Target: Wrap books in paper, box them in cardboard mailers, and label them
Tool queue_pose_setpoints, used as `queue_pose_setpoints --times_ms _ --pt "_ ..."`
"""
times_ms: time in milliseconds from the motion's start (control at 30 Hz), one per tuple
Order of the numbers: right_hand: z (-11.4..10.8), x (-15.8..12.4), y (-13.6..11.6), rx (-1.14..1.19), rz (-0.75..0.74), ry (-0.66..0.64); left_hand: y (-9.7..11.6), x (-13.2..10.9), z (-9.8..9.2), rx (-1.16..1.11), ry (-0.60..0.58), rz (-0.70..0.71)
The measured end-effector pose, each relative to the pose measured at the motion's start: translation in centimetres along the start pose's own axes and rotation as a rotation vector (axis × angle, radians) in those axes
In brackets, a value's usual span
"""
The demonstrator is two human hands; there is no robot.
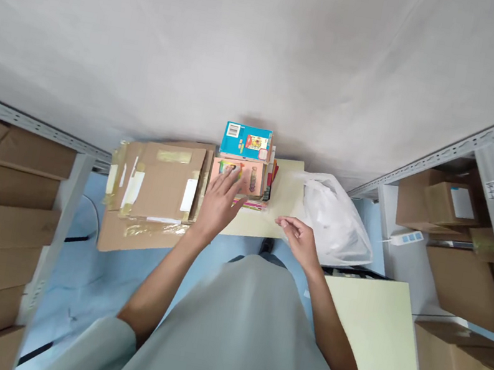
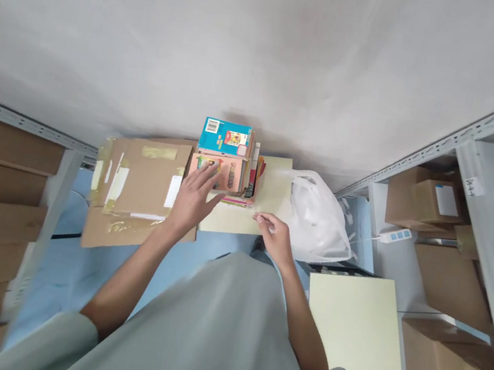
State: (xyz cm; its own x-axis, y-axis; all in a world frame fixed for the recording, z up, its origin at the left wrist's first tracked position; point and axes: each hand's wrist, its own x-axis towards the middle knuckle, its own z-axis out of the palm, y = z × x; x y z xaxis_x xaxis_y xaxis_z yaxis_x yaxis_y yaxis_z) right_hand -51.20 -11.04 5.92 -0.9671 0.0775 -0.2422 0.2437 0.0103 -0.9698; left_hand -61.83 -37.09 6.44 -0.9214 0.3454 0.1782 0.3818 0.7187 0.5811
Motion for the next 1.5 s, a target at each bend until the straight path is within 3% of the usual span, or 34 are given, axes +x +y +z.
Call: queue_pose_setpoints --times_ms 100,233,467,600,733,867,967,1067,1233,1400,1500 --pt "-0.2 2.4 -0.6 -0.026 0.003 -0.005 -1.5 1.6 0.2 0.055 -0.083 0.039" --pt "0.1 4.3 -1.3 -0.035 0.013 -0.008 -2.2 1.6 -0.1 0.064 -0.101 0.052" --pt "2.3 4.9 -1.9 -0.044 0.004 0.041 -2.6 0.9 -0.7 -0.045 -0.094 0.067" --pt "4.4 3.6 -2.5 -0.054 -0.01 0.084 -3.0 1.1 -1.5 -0.157 -0.119 0.069" --pt "7.0 1.2 -2.8 -0.048 -0.021 0.147 -2.8 1.1 -3.4 -0.243 -0.132 0.066" --pt "8.8 -2.4 -2.8 -0.056 -0.04 0.267 -1.4 0.7 -5.6 -0.431 -0.038 0.042" --pt "9.2 -5.9 -2.9 -0.072 -0.052 0.383 0.3 0.4 -5.9 -0.687 -0.045 -0.042" --pt "9.1 -10.0 -2.9 -0.111 -0.052 0.514 2.2 -0.2 -4.4 -0.962 -0.195 -0.178" --pt "8.7 -16.1 -2.0 -0.105 -0.047 0.778 6.0 -2.7 0.1 -1.272 -0.598 -0.353" --pt "7.7 -20.9 -0.3 0.022 -0.059 0.99 10.2 -5.7 3.5 -1.259 -0.96 -0.324" --pt "6.5 -23.6 0.7 0.065 -0.07 1.1 13.1 -7.0 5.1 -1.193 -1.101 -0.265"
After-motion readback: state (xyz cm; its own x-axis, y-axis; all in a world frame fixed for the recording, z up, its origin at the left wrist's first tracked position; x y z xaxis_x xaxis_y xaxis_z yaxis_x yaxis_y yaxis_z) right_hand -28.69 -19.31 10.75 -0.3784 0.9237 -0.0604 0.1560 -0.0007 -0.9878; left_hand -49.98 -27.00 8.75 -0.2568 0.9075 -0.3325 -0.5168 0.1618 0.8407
